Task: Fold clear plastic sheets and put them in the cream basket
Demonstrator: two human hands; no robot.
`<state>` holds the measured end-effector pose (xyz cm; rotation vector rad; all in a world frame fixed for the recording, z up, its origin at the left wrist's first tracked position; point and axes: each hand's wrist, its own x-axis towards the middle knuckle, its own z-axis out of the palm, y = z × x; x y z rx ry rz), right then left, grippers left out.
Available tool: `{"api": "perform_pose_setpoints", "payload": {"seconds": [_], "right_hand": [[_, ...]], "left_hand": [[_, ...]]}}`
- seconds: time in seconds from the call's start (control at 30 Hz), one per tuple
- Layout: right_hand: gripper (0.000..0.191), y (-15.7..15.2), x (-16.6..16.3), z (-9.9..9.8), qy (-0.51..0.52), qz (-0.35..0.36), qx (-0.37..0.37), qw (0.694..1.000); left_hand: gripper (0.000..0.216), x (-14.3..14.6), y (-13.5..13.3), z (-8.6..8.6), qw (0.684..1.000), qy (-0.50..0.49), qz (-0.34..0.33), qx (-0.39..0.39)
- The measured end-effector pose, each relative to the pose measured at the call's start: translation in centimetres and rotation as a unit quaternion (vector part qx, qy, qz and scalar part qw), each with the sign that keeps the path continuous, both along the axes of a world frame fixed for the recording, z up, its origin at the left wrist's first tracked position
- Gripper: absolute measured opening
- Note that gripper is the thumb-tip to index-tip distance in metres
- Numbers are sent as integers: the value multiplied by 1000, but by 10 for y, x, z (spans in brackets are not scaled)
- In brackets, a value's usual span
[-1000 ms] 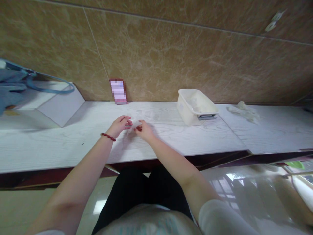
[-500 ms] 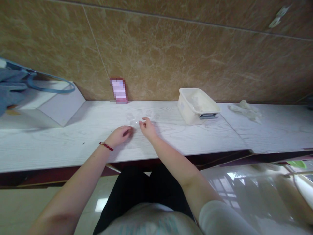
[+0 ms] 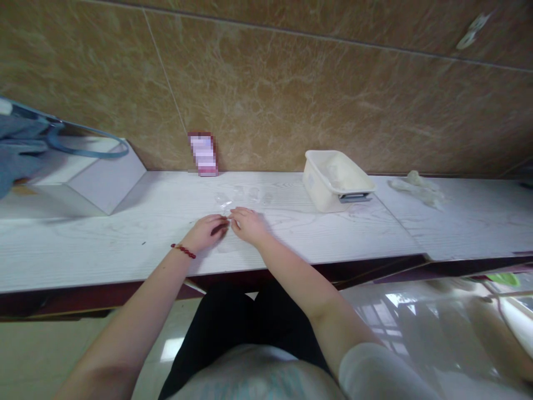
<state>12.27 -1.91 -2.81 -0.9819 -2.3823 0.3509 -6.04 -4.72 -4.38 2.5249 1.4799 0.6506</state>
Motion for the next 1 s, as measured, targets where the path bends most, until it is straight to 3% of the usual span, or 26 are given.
{"api": "perform_pose_setpoints", "payload": {"seconds": [0.33,0.53,0.83,1.0], "right_hand": [[30,-3,-1,-3,-86,50,-4,995],[28,-2,-2,-6,-88,24,3,996],[25,-3,-1,-3,-79,15,3,997],[25,-2,-1,-5,-83,10,-9,996]], "left_hand": [[43,-18,-5,11,997,-20,44,-56],[46,-34,11,13,999,10,-5,-52],[47,-19,11,9,994,95,-12,-45],[46,-17,9,11,993,95,-2,-64]]}}
